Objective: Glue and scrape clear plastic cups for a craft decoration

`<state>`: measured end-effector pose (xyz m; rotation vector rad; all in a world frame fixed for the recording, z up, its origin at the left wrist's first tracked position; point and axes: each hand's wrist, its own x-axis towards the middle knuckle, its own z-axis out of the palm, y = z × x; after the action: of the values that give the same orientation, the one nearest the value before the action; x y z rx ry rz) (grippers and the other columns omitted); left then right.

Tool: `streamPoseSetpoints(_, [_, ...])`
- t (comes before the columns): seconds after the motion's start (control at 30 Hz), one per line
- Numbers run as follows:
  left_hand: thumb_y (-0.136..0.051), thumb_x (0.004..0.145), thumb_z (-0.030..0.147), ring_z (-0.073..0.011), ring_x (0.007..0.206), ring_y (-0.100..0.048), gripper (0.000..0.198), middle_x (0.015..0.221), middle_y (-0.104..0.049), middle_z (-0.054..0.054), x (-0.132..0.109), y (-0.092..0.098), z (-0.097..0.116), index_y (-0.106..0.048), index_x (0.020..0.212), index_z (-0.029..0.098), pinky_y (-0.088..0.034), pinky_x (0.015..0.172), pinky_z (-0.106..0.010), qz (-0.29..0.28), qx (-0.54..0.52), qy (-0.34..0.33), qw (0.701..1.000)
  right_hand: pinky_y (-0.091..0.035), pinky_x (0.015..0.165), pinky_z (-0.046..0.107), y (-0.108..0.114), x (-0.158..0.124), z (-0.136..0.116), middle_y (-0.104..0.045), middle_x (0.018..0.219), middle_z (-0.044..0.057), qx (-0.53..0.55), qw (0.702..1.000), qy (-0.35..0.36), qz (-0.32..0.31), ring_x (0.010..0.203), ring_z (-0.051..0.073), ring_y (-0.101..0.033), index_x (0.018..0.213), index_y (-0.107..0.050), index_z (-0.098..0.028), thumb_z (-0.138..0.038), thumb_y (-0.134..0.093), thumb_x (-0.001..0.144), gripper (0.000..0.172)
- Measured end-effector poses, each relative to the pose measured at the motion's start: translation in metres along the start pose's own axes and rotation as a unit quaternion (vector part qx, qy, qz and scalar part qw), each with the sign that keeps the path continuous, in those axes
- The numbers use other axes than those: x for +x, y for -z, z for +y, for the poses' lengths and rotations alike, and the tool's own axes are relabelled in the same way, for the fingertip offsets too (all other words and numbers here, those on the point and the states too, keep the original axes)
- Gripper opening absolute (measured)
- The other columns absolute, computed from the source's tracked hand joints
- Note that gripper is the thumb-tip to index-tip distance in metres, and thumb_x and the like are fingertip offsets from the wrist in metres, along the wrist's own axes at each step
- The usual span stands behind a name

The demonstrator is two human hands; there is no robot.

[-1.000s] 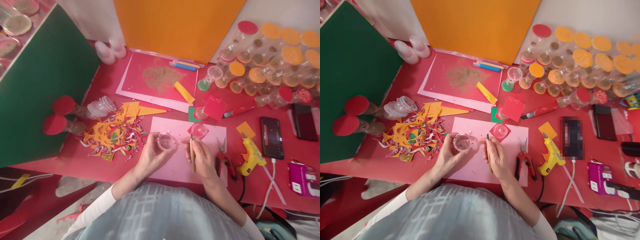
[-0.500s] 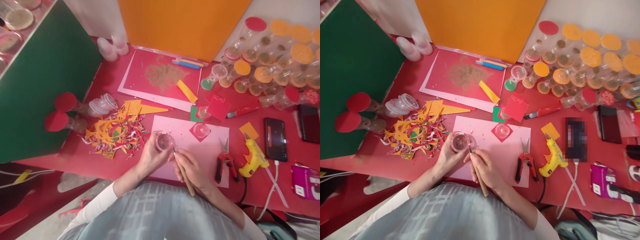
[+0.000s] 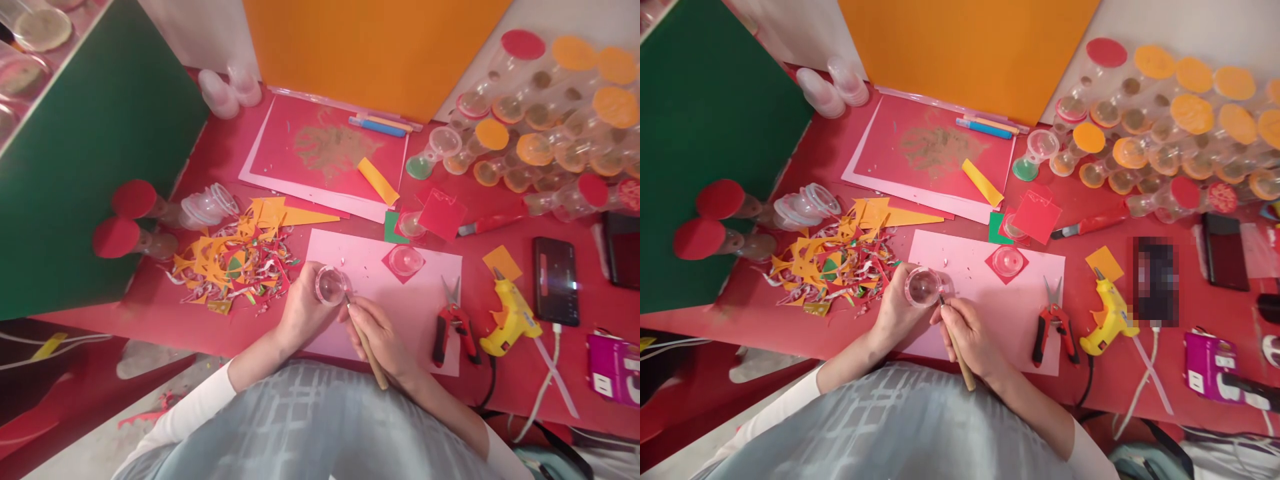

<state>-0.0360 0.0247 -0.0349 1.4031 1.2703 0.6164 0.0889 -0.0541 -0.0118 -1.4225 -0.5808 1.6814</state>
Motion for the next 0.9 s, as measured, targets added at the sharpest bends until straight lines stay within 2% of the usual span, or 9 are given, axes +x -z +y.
streamPoseSetpoints(0.17, [-0.069, 0.069, 0.014, -0.0140, 0.057, -0.067, 0.029, 0.067, -0.069, 0.005, -0.0001, -0.0013, 0.0048, -0.047, 0.086, 0.025, -0.048, 0.053, -0.024, 0.021, 0.047, -0.018, 0.999, -0.033, 0.036, 0.019, 0.0005, 0.0029, 0.0010, -0.045, 0.051, -0.009, -0.020, 1.000, -0.003, 0.012, 0.034, 0.007, -0.040, 0.076, -0.057, -0.021, -0.052, -0.053, 0.089, 0.034])
streamPoseSetpoints(0.33, [-0.065, 0.072, 0.018, -0.0134, 0.056, -0.065, 0.025, 0.069, -0.068, 0.005, -0.0007, -0.0022, 0.0021, -0.047, 0.086, 0.025, -0.047, 0.053, -0.024, 0.020, 0.065, -0.037, 0.997, -0.033, 0.036, 0.019, 0.0009, 0.0043, 0.0027, -0.045, 0.051, -0.009, -0.038, 0.999, 0.002, 0.010, 0.035, 0.007, -0.041, 0.078, -0.057, -0.021, -0.053, -0.051, 0.089, 0.035])
streamPoseSetpoints(0.63, [-0.064, 0.071, 0.018, -0.0113, 0.056, -0.061, 0.024, 0.070, -0.062, 0.006, -0.0006, -0.0019, -0.0003, -0.046, 0.085, 0.024, -0.044, 0.053, -0.022, 0.014, 0.085, -0.055, 0.995, -0.034, 0.035, 0.019, -0.0016, 0.0068, 0.0074, -0.044, 0.052, -0.009, -0.037, 0.999, 0.013, 0.019, 0.034, 0.007, -0.040, 0.071, -0.045, -0.023, -0.055, -0.052, 0.090, 0.038])
streamPoseSetpoints(0.9, [-0.065, 0.073, 0.019, -0.0126, 0.054, -0.063, 0.024, 0.065, -0.065, 0.006, 0.0006, -0.0012, 0.0029, -0.047, 0.087, 0.025, -0.045, 0.053, -0.023, 0.014, 0.065, -0.025, 0.997, -0.034, 0.036, 0.020, -0.0009, 0.0074, 0.0067, -0.044, 0.051, -0.009, -0.026, 0.999, 0.018, 0.015, 0.034, 0.007, -0.040, 0.074, -0.050, -0.022, -0.055, -0.051, 0.090, 0.036])
